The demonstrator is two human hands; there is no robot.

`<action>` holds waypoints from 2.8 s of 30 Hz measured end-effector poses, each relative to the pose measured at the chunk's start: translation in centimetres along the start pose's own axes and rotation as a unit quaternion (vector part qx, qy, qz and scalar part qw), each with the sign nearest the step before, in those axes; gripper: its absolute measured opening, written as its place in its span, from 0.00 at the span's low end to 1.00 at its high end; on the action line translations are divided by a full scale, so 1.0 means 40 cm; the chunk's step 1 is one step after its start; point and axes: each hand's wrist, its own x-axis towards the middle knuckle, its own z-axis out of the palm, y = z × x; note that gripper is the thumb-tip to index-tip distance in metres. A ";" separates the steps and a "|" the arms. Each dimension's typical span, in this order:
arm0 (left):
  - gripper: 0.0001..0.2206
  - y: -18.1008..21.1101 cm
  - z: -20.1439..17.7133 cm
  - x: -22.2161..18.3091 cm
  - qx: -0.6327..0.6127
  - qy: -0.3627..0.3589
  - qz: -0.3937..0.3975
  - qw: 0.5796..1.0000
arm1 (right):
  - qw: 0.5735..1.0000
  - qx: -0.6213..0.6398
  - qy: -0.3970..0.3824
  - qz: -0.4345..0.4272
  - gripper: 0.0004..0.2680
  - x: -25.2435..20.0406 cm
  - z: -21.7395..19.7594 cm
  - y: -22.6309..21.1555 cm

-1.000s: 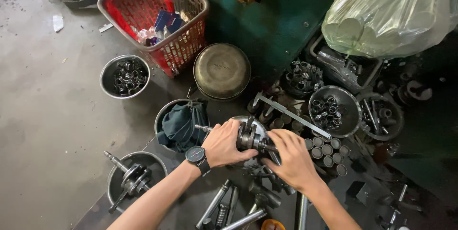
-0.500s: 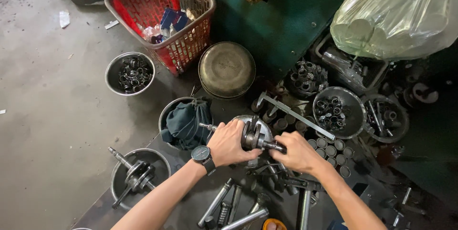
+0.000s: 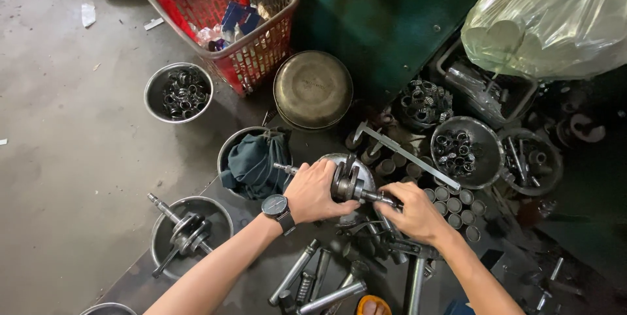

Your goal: Inspecting and assembling motorcycle crankshaft components on a workbench.

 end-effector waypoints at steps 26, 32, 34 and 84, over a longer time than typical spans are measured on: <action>0.32 -0.002 -0.001 -0.002 -0.006 0.006 -0.001 1.000 | 0.981 0.129 0.022 0.144 0.11 -0.143 -0.018 0.072; 0.33 -0.004 0.000 -0.005 -0.001 -0.004 -0.013 1.000 | 0.926 0.308 -0.005 0.217 0.10 -0.285 0.215 0.128; 0.34 0.002 -0.010 -0.010 0.005 -0.005 -0.015 1.000 | 0.924 0.304 -0.034 0.227 0.10 -0.288 0.264 0.080; 0.22 0.128 -0.060 -0.197 -0.168 0.023 0.203 0.964 | 0.713 0.700 0.024 0.034 0.25 -0.185 0.337 0.066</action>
